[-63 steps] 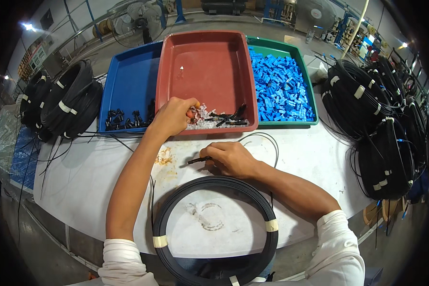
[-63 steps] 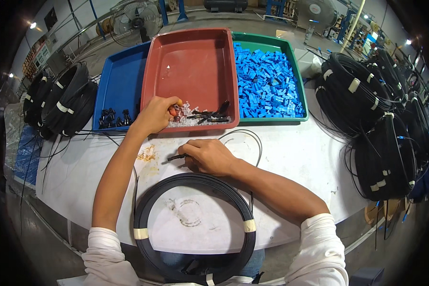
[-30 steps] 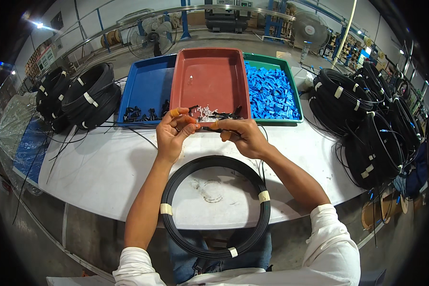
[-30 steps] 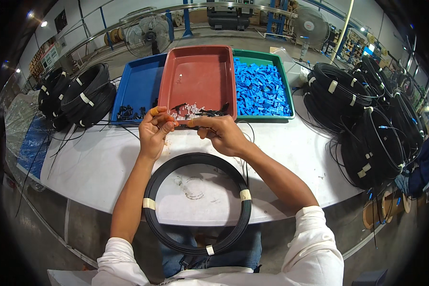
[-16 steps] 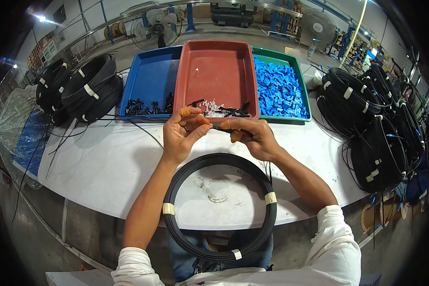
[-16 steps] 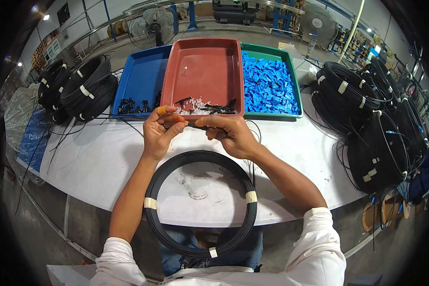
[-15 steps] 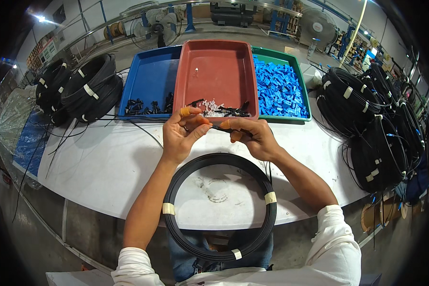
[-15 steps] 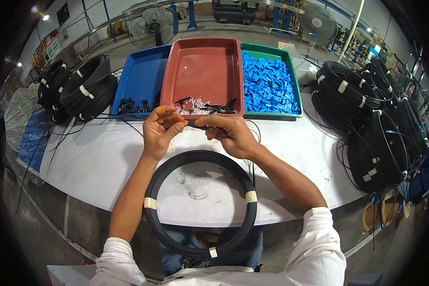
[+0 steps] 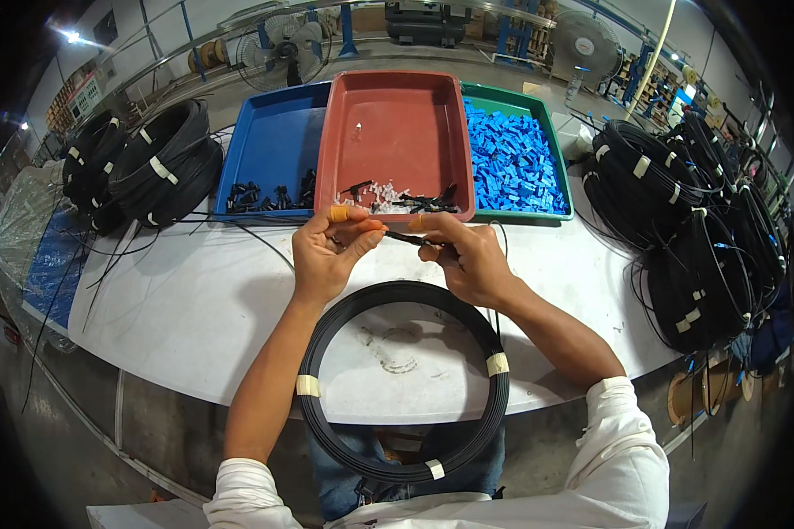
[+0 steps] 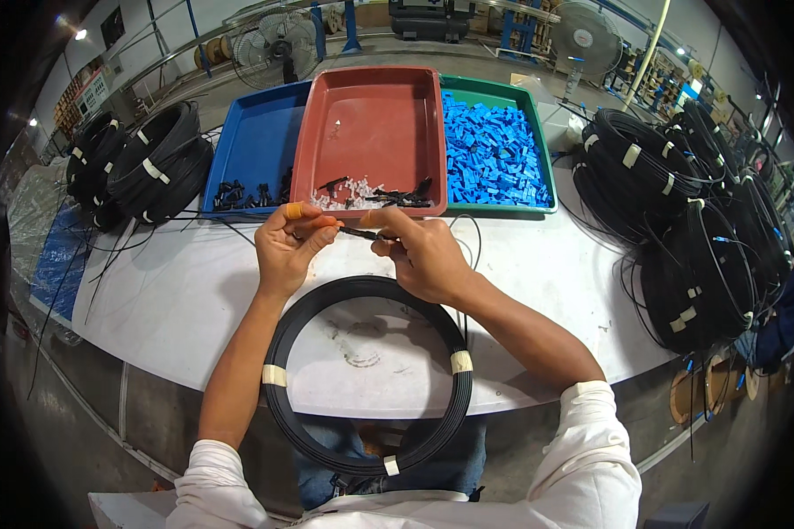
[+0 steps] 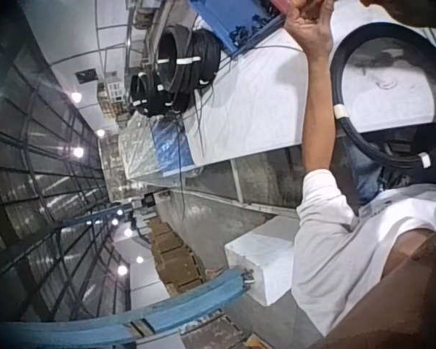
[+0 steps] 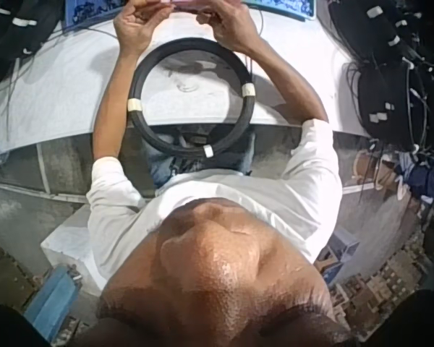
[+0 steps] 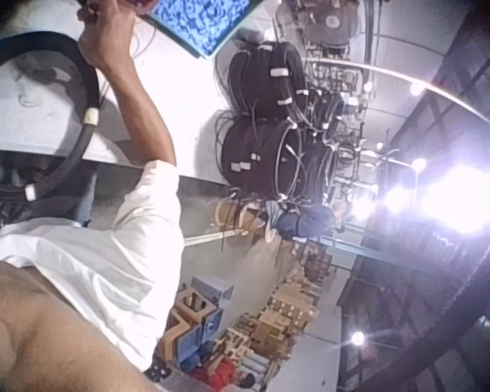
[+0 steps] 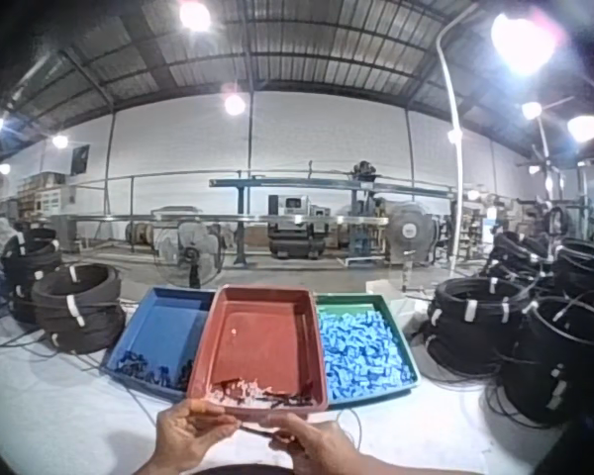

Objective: The person attaches connector pieces from trays onto the ends of coiled cables by hand, stacks the finished cable coils together, and begins assembling connector parts onto another coiled cable.

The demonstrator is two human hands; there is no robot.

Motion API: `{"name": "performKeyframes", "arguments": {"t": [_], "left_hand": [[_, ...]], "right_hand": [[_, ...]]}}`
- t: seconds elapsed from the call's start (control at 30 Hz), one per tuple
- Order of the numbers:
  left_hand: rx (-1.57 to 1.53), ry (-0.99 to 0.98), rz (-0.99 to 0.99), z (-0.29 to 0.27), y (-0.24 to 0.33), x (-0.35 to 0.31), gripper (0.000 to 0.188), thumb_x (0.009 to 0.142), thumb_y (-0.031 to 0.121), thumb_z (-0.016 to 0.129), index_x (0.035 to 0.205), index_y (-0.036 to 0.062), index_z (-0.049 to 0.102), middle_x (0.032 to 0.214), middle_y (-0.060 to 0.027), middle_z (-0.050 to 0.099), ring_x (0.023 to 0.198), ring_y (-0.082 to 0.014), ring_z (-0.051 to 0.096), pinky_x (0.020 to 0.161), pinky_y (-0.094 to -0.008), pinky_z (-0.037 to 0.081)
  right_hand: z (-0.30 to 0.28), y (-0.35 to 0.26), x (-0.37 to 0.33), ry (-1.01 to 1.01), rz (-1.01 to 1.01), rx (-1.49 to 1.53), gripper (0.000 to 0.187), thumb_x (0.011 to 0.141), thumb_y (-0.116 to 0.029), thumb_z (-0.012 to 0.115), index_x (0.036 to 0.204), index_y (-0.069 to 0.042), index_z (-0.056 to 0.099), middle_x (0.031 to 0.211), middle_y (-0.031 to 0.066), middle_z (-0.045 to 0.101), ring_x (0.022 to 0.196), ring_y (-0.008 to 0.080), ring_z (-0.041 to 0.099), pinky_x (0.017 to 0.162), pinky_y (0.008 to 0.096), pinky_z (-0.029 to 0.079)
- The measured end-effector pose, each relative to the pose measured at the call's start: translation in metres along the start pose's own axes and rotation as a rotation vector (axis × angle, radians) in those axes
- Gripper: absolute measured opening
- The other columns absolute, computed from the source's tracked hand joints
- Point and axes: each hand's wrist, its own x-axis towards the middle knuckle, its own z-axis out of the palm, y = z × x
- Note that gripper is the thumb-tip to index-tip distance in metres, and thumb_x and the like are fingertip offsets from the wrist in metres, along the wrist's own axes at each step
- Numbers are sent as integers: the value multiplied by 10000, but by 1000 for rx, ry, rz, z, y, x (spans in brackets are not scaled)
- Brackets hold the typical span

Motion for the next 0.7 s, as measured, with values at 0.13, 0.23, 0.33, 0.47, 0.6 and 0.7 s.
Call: {"name": "performKeyframes", "arguments": {"t": [0.13,0.23,0.33,0.47,0.6,0.7], "left_hand": [[-1,6,-41,1,0,0,253,845,7,775,1054,-24,635,959,-148,740,925,-179,728,835,-280,601],[-38,-11,-57,0,0,0,242,848,11,773,1044,-25,638,948,-158,743,897,-178,732,815,-286,609],[-12,-29,-54,-1,0,-1,238,840,-7,772,1035,-29,638,933,-158,744,903,-194,737,818,-294,614],[-44,-56,37,-2,-3,-2,243,823,-61,762,1025,-27,631,934,-158,741,948,-238,734,818,-310,625],[-2,-45,57,-4,-5,-5,253,815,-88,755,1025,-35,623,938,-158,738,962,-261,731,816,-320,632],[-76,22,-6,1,-5,-5,268,819,-93,747,1051,-53,618,945,-173,737,965,-275,729,808,-318,634]], "right_hand": [[3,-1,-1,51,110,42,279,822,143,559,1069,14,574,829,142,727,831,228,746,734,326,574],[1,7,-1,6,179,249,201,858,94,605,1042,21,574,814,109,713,792,181,724,727,311,563],[0,21,4,-61,261,538,162,885,46,648,1029,18,579,807,67,693,737,133,673,692,279,543],[-5,11,6,-179,574,784,110,923,21,643,1017,3,588,814,57,681,696,114,620,681,238,506],[12,15,1,-5,293,656,115,908,76,627,1004,27,586,798,60,678,739,117,644,694,261,518],[17,11,-2,18,248,468,147,877,125,615,990,37,586,827,84,698,803,129,681,751,275,537]]}}
